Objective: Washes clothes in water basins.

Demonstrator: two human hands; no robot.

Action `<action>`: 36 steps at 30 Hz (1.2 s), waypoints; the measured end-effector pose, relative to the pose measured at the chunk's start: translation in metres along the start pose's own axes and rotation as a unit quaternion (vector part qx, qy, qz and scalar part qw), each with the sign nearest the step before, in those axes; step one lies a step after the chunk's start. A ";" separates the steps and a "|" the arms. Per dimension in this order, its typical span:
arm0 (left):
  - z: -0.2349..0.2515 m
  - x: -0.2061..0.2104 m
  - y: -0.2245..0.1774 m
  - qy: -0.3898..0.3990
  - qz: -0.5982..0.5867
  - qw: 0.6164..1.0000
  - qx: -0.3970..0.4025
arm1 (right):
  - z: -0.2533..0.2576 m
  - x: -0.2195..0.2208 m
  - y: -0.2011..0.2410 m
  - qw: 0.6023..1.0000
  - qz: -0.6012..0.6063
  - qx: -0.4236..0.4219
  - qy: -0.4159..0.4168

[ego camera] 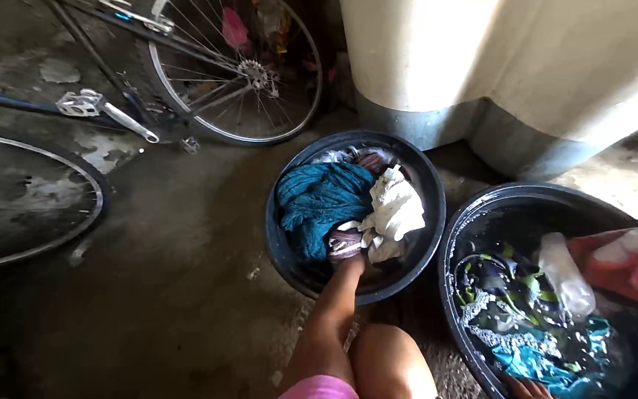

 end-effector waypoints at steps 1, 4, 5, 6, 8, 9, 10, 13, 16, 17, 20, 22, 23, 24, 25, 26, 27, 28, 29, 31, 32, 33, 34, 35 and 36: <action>0.025 0.025 0.012 0.076 0.046 0.995 0.042 | 0.001 0.001 -0.001 1.000 0.000 0.002 0.004; 0.092 0.071 0.047 0.136 0.066 0.978 0.143 | 0.002 0.000 -0.001 1.000 0.002 0.000 0.011; 0.091 0.072 0.050 0.120 0.037 0.979 0.162 | 0.000 -0.001 0.000 1.000 0.007 0.001 0.012; 0.084 0.068 0.051 0.104 0.015 0.977 0.186 | -0.001 -0.001 0.000 1.000 0.011 0.000 0.014; 0.066 0.051 0.054 0.052 -0.021 0.970 0.235 | 0.000 -0.002 0.001 1.000 0.017 -0.006 0.010; 0.061 0.045 0.057 0.023 -0.028 0.970 0.242 | 0.000 -0.002 0.001 1.000 0.017 -0.008 0.011; 0.061 0.044 0.061 0.004 -0.015 0.971 0.239 | 0.001 -0.002 0.000 1.000 0.018 -0.011 0.010; 0.078 0.056 0.067 0.013 0.070 0.982 0.177 | 0.001 -0.001 0.000 1.000 0.017 -0.012 0.010; 0.093 0.068 0.060 0.028 0.086 0.993 0.081 | -0.001 -0.003 -0.001 1.000 0.019 -0.010 0.008; 0.091 0.066 0.056 0.013 0.055 0.997 0.052 | -0.002 -0.004 0.000 1.000 0.022 -0.010 0.007; 0.091 0.059 0.054 -0.051 -0.031 0.998 0.004 | -0.001 -0.004 0.002 1.000 0.022 -0.017 0.008; 0.106 0.065 0.055 -0.111 -0.052 0.992 0.037 | -0.001 -0.004 0.001 1.000 0.023 -0.019 0.009; 0.115 0.068 0.059 -0.131 -0.058 0.989 0.046 | 0.001 -0.004 0.000 1.000 0.021 -0.020 0.007; 0.115 0.070 0.057 -0.113 -0.036 0.992 0.046 | 0.001 -0.004 0.000 1.000 0.019 -0.020 0.007; 0.105 0.069 0.050 -0.059 0.007 0.998 0.032 | 0.000 -0.003 0.000 1.000 0.018 -0.020 0.008; 0.100 0.066 0.040 -0.001 0.068 0.997 0.022 | 0.001 -0.003 -0.001 1.000 0.014 -0.020 0.009; 0.096 0.057 0.027 0.038 0.113 0.993 0.024 | 0.003 -0.003 -0.002 1.000 0.010 -0.019 0.007; 0.089 0.043 0.015 0.041 0.117 0.992 0.038 | 0.004 -0.003 -0.003 1.000 0.009 -0.020 0.004; 0.075 0.021 0.003 0.009 0.085 0.995 0.056 | 0.004 -0.002 -0.002 1.000 0.010 -0.022 0.001; 0.049 -0.026 -0.021 -0.119 -0.011 0.986 0.114 | 0.003 -0.001 0.000 1.000 0.013 -0.023 0.003; 0.041 -0.043 -0.032 -0.170 -0.055 0.973 0.144 | 0.003 -0.002 0.002 1.000 0.013 -0.024 0.005; 0.041 -0.053 -0.042 -0.197 -0.091 0.960 0.176 | 0.003 -0.003 0.003 1.000 0.012 -0.026 0.006; 0.048 -0.056 -0.050 -0.202 -0.127 0.949 0.206 | 0.002 -0.004 0.004 1.000 0.010 -0.028 0.007; 0.059 -0.054 -0.058 -0.185 -0.166 0.942 0.228 | 0.002 -0.004 0.005 1.000 0.009 -0.026 0.007; 0.069 -0.049 -0.067 -0.157 -0.200 0.935 0.245 | 0.001 -0.005 0.005 1.000 0.008 -0.026 0.005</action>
Point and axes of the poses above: each hand's wrist, its own z-axis towards the middle knuckle, its own x-axis out of the palm, y = z × x, the point moved 9 cm from there along z, towards the middle knuckle, and after that the axes turned 2 degrees about x, right-handed, at the moved point
